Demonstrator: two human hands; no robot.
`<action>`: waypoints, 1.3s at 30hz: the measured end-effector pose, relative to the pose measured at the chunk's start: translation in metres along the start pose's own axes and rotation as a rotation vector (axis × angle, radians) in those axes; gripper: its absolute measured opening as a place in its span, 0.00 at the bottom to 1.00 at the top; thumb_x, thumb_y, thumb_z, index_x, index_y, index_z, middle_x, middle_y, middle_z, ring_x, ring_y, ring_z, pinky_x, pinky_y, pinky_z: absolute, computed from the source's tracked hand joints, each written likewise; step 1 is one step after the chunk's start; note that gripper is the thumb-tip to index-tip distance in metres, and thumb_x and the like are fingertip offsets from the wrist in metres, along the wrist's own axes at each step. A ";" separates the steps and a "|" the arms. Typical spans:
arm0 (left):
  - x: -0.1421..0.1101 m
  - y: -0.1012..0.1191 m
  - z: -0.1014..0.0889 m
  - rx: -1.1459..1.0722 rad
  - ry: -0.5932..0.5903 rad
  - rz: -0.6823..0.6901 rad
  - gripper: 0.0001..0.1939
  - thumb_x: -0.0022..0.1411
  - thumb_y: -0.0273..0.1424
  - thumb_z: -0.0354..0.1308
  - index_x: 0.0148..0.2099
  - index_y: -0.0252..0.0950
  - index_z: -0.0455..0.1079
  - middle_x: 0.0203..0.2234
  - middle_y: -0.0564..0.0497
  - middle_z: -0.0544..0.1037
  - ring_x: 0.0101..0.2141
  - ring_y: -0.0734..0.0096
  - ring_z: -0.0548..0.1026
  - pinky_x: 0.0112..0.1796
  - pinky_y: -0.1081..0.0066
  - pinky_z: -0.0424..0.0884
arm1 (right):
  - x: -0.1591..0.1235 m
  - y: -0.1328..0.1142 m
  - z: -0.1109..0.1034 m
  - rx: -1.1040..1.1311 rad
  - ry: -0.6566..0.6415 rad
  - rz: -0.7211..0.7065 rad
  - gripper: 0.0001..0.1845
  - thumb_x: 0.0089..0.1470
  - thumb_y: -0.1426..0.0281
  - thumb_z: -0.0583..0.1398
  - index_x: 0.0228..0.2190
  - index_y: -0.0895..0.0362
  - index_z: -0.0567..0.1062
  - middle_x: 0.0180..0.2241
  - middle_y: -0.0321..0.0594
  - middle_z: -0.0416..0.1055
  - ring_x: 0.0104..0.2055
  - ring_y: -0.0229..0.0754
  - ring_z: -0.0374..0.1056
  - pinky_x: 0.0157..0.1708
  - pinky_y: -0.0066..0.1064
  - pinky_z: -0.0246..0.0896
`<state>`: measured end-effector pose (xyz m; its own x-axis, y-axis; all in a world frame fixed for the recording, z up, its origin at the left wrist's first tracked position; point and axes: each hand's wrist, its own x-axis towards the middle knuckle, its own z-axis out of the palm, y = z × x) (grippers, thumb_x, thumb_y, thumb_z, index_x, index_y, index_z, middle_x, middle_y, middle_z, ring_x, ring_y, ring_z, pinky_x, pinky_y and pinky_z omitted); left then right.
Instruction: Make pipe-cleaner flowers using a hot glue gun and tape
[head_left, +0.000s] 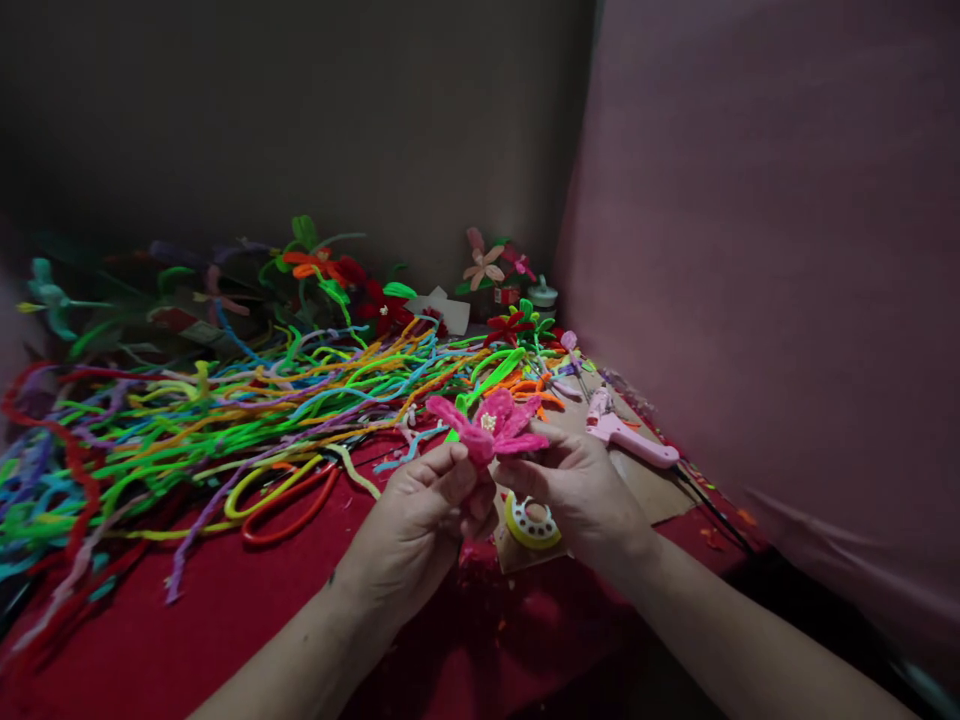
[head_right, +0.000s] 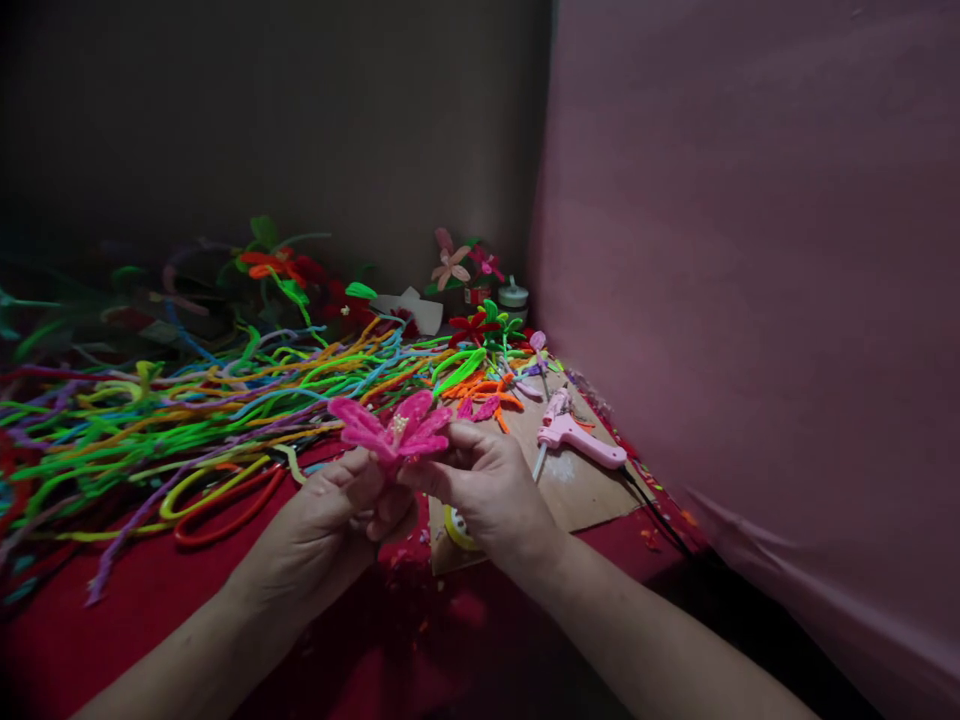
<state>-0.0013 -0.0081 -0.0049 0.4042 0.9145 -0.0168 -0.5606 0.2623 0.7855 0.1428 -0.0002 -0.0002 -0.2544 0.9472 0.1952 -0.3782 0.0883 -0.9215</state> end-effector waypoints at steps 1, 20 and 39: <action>0.000 0.000 0.000 0.014 -0.008 -0.003 0.13 0.52 0.36 0.64 0.26 0.32 0.68 0.15 0.56 0.65 0.18 0.81 0.61 0.23 0.77 0.57 | 0.001 0.000 0.000 0.038 -0.028 0.043 0.12 0.40 0.63 0.69 0.26 0.58 0.78 0.25 0.35 0.72 0.28 0.36 0.68 0.32 0.29 0.65; -0.006 0.000 0.009 0.094 0.017 -0.076 0.13 0.44 0.33 0.69 0.19 0.31 0.70 0.11 0.54 0.69 0.14 0.81 0.63 0.17 0.78 0.60 | -0.005 -0.008 -0.001 0.170 -0.208 0.043 0.09 0.37 0.64 0.70 0.19 0.56 0.79 0.22 0.35 0.73 0.29 0.38 0.69 0.31 0.29 0.66; -0.004 0.005 0.008 0.165 0.063 0.018 0.12 0.49 0.37 0.66 0.28 0.31 0.74 0.20 0.48 0.76 0.22 0.73 0.72 0.26 0.75 0.68 | 0.003 0.001 0.000 0.240 -0.183 0.099 0.07 0.42 0.68 0.68 0.21 0.58 0.76 0.17 0.32 0.69 0.18 0.32 0.63 0.19 0.23 0.61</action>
<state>0.0000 -0.0125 0.0038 0.3466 0.9373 -0.0369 -0.4389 0.1967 0.8767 0.1418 0.0032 -0.0006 -0.4479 0.8746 0.1855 -0.5370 -0.0973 -0.8379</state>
